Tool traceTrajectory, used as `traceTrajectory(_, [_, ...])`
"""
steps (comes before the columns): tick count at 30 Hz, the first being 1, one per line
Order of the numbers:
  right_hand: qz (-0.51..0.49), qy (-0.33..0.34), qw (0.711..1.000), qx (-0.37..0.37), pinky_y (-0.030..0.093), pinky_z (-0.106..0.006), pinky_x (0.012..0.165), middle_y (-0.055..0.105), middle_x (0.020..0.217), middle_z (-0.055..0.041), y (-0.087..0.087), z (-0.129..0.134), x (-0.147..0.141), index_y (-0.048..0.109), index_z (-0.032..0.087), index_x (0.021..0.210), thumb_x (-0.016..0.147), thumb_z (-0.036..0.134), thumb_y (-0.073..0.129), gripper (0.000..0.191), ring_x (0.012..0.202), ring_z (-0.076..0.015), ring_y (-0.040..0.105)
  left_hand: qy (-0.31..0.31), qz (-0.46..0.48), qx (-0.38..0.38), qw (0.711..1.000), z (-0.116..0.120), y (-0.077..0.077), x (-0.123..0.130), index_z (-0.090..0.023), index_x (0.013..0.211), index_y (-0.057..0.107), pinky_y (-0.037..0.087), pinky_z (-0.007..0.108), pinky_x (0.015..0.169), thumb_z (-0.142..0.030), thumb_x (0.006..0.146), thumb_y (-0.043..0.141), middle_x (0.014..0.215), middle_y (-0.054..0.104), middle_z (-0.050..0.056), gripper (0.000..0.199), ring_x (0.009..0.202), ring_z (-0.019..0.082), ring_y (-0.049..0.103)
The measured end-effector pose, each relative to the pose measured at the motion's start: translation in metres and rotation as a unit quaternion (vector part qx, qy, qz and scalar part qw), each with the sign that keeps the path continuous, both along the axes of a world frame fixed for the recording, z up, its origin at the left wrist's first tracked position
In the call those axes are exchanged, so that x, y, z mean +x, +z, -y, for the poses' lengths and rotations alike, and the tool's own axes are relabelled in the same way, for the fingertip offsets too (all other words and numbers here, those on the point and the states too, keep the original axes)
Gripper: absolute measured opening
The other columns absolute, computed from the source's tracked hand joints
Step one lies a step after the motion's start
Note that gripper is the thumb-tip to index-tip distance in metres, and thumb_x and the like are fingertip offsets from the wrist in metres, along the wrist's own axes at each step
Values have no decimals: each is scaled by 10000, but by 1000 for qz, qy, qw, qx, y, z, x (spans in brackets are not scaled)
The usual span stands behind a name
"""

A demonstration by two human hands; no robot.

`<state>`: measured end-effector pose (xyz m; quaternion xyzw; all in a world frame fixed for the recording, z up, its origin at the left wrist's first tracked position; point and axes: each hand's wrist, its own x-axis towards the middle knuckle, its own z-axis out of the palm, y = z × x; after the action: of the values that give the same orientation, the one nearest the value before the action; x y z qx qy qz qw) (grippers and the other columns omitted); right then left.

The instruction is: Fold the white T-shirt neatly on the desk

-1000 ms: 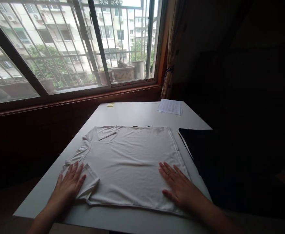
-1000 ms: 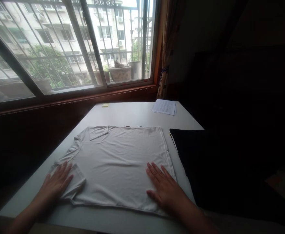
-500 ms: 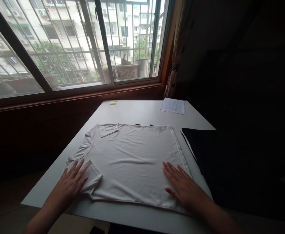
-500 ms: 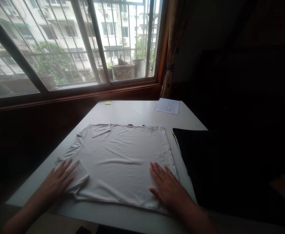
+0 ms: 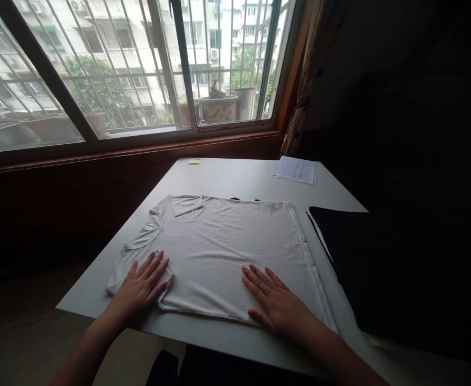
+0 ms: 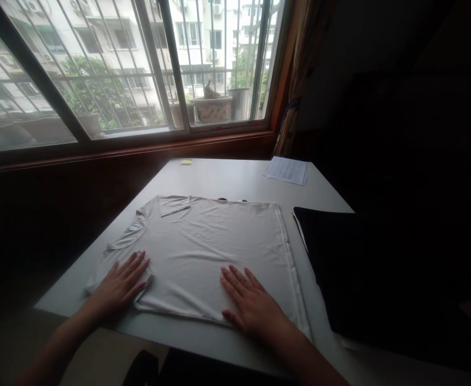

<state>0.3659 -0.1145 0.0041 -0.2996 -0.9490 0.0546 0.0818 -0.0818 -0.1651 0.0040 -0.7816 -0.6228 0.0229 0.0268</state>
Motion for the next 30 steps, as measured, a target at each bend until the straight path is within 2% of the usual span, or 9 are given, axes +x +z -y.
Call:
traceTrajectory(4, [-2, -4, 1000, -7, 177, -501, 1255, 176, 1672, -54, 3, 1, -1, 101, 247, 1631, 1042, 551, 407, 731, 1535, -269, 212, -8, -8, 33, 999, -8, 3, 22, -258, 1594, 279, 226, 647, 1185, -535, 1052, 351, 1664, 210, 59, 613, 1538, 341, 172])
traceTrajectory(8, [1, -4, 1000, -6, 190, -507, 1250, 179, 1671, -58, 3, 1, -2, 123, 239, 1630, 1040, 548, 409, 725, 1534, -275, 214, -44, 9, 47, 998, -15, 0, 31, -215, 1594, 288, 220, 557, 1221, -480, 1067, 334, 1658, 239, 72, 592, 1538, 292, 198])
traceTrajectory(14, [1, 0, 1000, -9, 202, -502, 1250, 193, 1667, -52, 5, 3, 1, 115, 252, 1631, 1042, 542, 410, 720, 1530, -271, 226, -27, 24, 12, 999, -9, 1, 14, -306, 1612, 157, 156, 542, 1237, -568, 1054, 343, 1672, 176, 26, 644, 1550, 275, 145])
traceTrajectory(19, [4, 2, 1000, -13, 205, -496, 1252, 185, 1670, -29, 6, 5, 8, 99, 276, 1631, 1044, 533, 414, 714, 1534, -267, 214, 0, 23, -19, 1000, -1, 5, -1, -322, 1605, 153, 137, 585, 1228, -618, 1033, 352, 1674, 149, 39, 674, 1552, 291, 128])
traceTrajectory(22, [6, 1, 1000, -15, 209, -494, 1251, 178, 1672, -20, 6, 7, 12, 97, 286, 1631, 1042, 538, 417, 716, 1535, -269, 209, -10, 21, -14, 1000, 1, 9, -3, -314, 1608, 159, 149, 620, 1214, -632, 1022, 376, 1674, 148, 63, 701, 1545, 320, 153])
traceTrajectory(26, [14, -3, 1000, -19, 216, -506, 1247, 170, 1672, -24, 6, 7, 13, 83, 281, 1631, 1046, 536, 408, 716, 1535, -275, 207, -67, 6, 16, 998, 6, 10, 12, -320, 1608, 174, 148, 602, 1223, -568, 1055, 355, 1669, 189, 50, 633, 1540, 306, 182])
traceTrajectory(30, [6, -5, 1000, -19, 224, -506, 1245, 186, 1670, -25, 8, 8, 12, 93, 286, 1630, 1042, 533, 424, 719, 1532, -276, 218, -79, 1, 47, 996, 14, 0, 38, -271, 1619, 113, 191, 609, 1208, -619, 1030, 368, 1669, 193, 86, 730, 1535, 345, 183])
